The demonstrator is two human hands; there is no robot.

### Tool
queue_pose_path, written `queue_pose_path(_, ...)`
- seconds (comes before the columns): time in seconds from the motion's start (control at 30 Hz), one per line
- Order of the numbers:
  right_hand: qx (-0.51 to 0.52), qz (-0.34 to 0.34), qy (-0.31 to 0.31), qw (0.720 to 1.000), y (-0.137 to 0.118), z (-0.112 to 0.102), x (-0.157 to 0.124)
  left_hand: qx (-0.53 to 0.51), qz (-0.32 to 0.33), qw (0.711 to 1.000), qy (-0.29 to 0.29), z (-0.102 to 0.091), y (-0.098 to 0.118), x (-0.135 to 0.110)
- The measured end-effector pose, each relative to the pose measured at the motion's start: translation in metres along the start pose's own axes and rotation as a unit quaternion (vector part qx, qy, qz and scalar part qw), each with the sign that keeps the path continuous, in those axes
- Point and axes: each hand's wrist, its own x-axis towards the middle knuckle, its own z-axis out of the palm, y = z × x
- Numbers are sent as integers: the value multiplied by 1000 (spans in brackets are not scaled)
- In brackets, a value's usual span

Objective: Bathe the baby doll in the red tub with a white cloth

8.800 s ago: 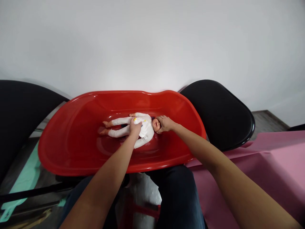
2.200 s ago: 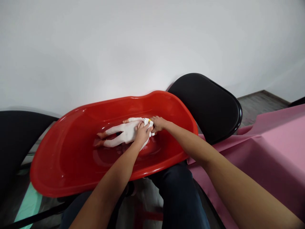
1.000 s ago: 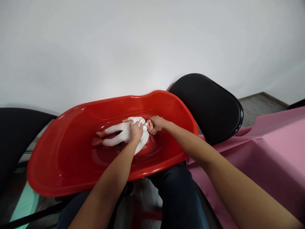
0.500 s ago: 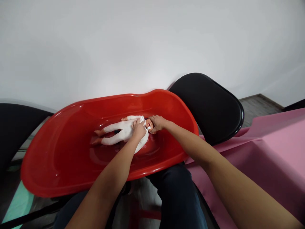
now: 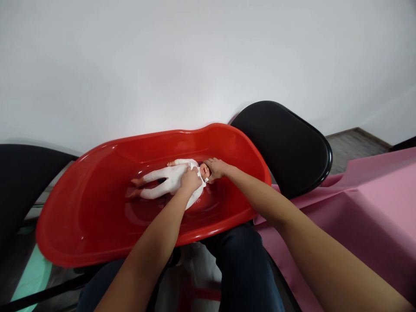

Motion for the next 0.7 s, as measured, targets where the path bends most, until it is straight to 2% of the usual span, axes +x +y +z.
queue_pose_path(0.27,-5,-7,3,1000,0,-1,0,30,-9,998,-61,-4,5,-3)
queue_pose_path(0.47,-8,-10,5,1000,1,0,1,21,-12,997,-75,-4,8,-5)
queue_pose_path(0.7,-2,-9,16,1000,-1,0,1,35,15,994,-104,-1,5,-9)
